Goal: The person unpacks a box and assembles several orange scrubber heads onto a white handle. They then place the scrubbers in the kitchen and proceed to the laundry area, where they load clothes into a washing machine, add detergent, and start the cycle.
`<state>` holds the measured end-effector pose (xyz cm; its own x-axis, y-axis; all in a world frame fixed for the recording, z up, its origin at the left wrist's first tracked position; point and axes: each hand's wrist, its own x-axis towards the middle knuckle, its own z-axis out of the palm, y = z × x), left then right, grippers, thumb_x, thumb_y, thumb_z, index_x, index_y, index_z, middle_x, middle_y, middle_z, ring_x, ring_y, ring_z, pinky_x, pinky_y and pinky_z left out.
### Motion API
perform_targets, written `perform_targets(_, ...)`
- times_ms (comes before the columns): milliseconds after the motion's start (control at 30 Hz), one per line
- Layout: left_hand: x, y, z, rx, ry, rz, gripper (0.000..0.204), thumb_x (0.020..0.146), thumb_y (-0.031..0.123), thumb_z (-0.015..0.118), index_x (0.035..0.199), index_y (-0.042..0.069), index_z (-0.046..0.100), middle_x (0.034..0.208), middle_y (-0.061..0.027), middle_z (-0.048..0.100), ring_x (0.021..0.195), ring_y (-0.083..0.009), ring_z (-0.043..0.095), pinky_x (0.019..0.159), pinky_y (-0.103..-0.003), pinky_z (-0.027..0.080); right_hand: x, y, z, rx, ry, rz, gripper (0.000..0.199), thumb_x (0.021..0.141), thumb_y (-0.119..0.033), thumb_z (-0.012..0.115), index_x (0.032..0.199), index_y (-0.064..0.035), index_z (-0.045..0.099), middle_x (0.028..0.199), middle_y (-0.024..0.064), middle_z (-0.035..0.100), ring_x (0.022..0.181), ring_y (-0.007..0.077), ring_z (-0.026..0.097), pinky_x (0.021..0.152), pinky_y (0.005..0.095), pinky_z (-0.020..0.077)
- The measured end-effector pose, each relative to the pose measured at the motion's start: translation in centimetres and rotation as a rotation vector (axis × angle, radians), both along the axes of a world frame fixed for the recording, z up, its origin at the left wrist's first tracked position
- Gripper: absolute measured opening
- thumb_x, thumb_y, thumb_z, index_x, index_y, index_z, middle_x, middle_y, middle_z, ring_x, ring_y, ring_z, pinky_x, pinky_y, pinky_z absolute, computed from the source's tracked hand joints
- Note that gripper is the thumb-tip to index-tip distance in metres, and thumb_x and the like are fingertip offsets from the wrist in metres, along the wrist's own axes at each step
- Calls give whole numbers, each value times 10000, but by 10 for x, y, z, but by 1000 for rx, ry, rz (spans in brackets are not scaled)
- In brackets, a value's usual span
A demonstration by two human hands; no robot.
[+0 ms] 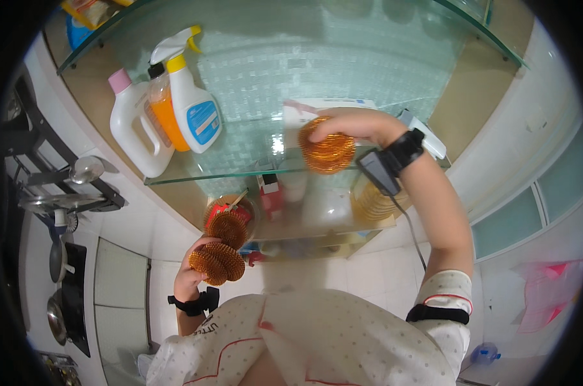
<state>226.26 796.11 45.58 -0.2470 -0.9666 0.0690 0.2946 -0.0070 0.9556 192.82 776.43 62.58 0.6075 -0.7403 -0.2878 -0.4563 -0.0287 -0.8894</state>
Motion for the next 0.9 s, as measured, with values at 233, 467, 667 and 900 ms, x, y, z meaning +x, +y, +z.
perform_targets(233, 20, -15, 7, -36, 0, -56, 712, 505, 279, 669, 1113, -43, 481, 1040, -95, 536, 965, -212, 545, 852, -308, 427, 29, 10, 21, -212, -157, -77, 548, 763, -234, 654, 1219, -18, 441, 1144, 104, 526, 1037, 172, 507, 904, 286, 401)
perform_targets(467, 30, -17, 19, -75, -24, -16, 660, 459, 197, 593, 1070, -37, 510, 1021, -86, 529, 965, -209, 544, 856, -300, 421, 131, -57, -8, -619, 338, -98, 592, 797, -438, 576, 1216, -39, 452, 1127, 173, 531, 1018, 276, 535, 846, 336, 439)
perform_targets(667, 56, -8, 12, -87, -59, 23, 627, 514, 203, 619, 1092, -20, 527, 1081, -101, 529, 1060, -234, 490, 937, -311, 353, 141, -40, -27, -1216, 663, -283, 511, 798, -458, 556, 1138, -81, 500, 1039, 195, 529, 939, 363, 546, 779, 415, 469)
perform_targets(900, 62, -9, 12, -68, 79, -21, 671, 473, 228, 630, 1091, -11, 526, 1090, -100, 519, 1109, -243, 446, 968, -315, 313, 129, -20, -30, -1270, 506, -148, 410, 727, -279, 644, 1067, -105, 495, 1026, 163, 486, 915, 327, 535, 738, 390, 469)
